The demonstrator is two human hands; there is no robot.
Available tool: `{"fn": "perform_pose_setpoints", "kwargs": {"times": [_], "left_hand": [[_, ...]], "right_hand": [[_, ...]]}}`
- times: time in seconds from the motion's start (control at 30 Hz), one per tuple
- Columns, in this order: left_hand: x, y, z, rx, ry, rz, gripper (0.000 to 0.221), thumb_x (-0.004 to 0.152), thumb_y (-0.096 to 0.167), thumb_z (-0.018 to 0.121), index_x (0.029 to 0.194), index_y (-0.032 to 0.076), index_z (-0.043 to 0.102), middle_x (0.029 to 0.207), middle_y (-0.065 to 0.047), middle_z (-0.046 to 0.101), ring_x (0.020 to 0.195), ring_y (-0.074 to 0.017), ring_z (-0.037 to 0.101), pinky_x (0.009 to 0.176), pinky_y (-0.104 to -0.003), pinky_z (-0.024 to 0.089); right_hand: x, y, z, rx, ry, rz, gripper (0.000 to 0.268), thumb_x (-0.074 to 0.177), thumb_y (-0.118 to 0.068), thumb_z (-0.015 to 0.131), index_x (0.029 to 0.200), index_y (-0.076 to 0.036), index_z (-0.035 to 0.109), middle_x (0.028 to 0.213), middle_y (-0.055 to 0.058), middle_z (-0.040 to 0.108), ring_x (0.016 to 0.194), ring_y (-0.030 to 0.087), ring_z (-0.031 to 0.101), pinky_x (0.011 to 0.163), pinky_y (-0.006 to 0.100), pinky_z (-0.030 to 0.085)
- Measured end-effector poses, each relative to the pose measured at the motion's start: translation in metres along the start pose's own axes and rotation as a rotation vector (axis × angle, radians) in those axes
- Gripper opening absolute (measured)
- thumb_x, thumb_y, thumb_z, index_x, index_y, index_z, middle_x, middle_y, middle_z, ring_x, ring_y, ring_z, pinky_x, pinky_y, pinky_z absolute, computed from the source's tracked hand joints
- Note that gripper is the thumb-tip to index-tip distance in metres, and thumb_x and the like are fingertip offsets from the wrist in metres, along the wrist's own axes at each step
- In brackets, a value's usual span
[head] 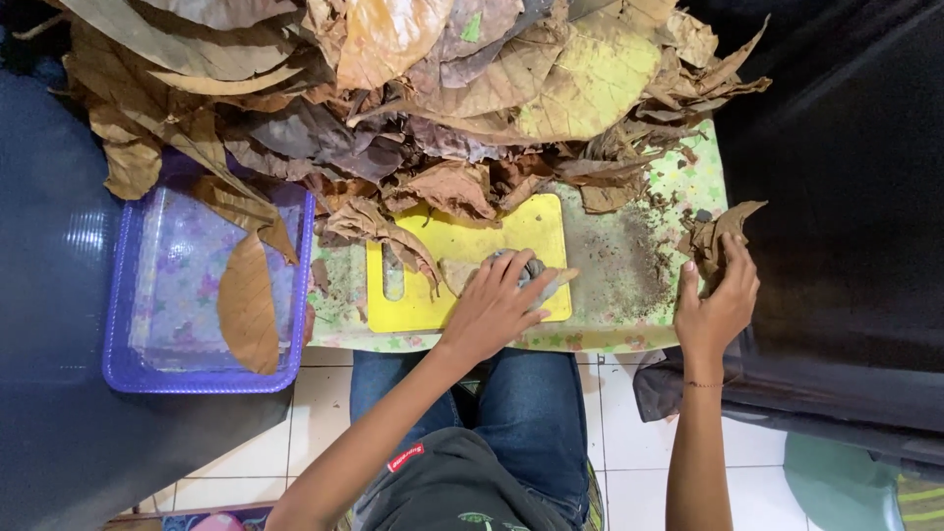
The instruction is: Cleaning and flattening dried leaves by rubbing them with a stone on a board.
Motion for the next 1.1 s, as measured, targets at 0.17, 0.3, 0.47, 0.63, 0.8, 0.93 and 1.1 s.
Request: {"fn": "perform_pose_setpoints", "kwargs": {"times": [0.17, 0.3, 0.47, 0.63, 0.8, 0.93, 1.1], "left_hand": [[-0.001, 0.01, -0.008, 0.018, 0.059, -0.075, 0.045, 0.1, 0.041, 0.052, 0.14, 0.019, 0.052, 0.139, -0.016, 0.047, 0.131, -0.034, 0.044, 0.108, -0.047, 0.036], [-0.001, 0.004, 0.008, 0.102, 0.077, -0.055, 0.033, 0.102, 0.033, 0.061, 0.133, 0.021, 0.055, 0.13, -0.014, 0.052, 0.128, -0.0315, 0.05, 0.105, -0.046, 0.042], [-0.002, 0.003, 0.007, 0.063, 0.037, -0.057, 0.037, 0.104, 0.029, 0.061, 0.138, 0.02, 0.052, 0.13, -0.014, 0.051, 0.129, -0.0315, 0.049, 0.106, -0.046, 0.043], [-0.001, 0.006, -0.007, 0.013, 0.016, -0.072, 0.035, 0.106, 0.026, 0.056, 0.14, 0.018, 0.051, 0.134, -0.015, 0.051, 0.133, -0.0325, 0.048, 0.11, -0.047, 0.041], [0.006, 0.008, -0.037, -0.078, 0.05, -0.065, 0.028, 0.103, 0.015, 0.064, 0.128, 0.006, 0.059, 0.12, -0.022, 0.057, 0.121, -0.0369, 0.056, 0.107, -0.05, 0.043], [-0.011, -0.01, -0.014, -0.036, -0.014, -0.139, 0.033, 0.099, 0.015, 0.065, 0.131, 0.016, 0.056, 0.13, -0.015, 0.052, 0.13, -0.0341, 0.051, 0.107, -0.05, 0.044], [-0.025, -0.032, -0.044, -0.01, -0.107, -0.335, 0.035, 0.096, 0.005, 0.062, 0.129, 0.018, 0.058, 0.128, -0.019, 0.054, 0.13, -0.035, 0.053, 0.104, -0.051, 0.046]], "right_hand": [[-0.001, 0.012, 0.006, -0.105, -0.024, -0.042, 0.051, 0.103, -0.016, 0.067, 0.15, -0.003, 0.052, 0.158, 0.022, 0.043, 0.148, 0.048, 0.027, 0.116, 0.069, 0.011], [-0.008, -0.034, -0.001, -0.131, -0.064, -0.152, 0.035, 0.106, -0.008, 0.067, 0.14, -0.004, 0.061, 0.154, 0.021, 0.048, 0.15, 0.042, 0.029, 0.122, 0.06, 0.01], [-0.031, -0.08, 0.033, 0.094, -0.532, -0.256, 0.042, 0.102, -0.019, 0.057, 0.143, -0.013, 0.057, 0.145, 0.016, 0.056, 0.144, 0.031, 0.043, 0.125, 0.052, 0.022], [-0.054, -0.102, 0.044, 0.007, -0.652, -0.486, 0.057, 0.102, -0.03, 0.053, 0.157, -0.017, 0.046, 0.161, 0.009, 0.044, 0.15, 0.028, 0.036, 0.124, 0.044, 0.025], [-0.057, -0.099, 0.047, -0.092, -0.608, -0.587, 0.068, 0.098, -0.043, 0.056, 0.159, -0.018, 0.041, 0.164, 0.005, 0.04, 0.152, 0.024, 0.033, 0.126, 0.042, 0.022], [-0.057, -0.099, 0.045, -0.093, -0.61, -0.581, 0.067, 0.099, -0.045, 0.055, 0.16, -0.02, 0.042, 0.164, 0.003, 0.04, 0.152, 0.023, 0.033, 0.126, 0.042, 0.02], [-0.056, -0.099, 0.045, -0.066, -0.596, -0.552, 0.065, 0.1, -0.046, 0.054, 0.16, -0.024, 0.041, 0.165, -0.001, 0.038, 0.153, 0.019, 0.03, 0.126, 0.04, 0.018]]}}
Point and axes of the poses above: each hand's wrist, its own x-axis towards the middle knuckle, its own z-axis out of the palm, y = z × x, the point moved 5 cm from there along x, towards the middle knuckle
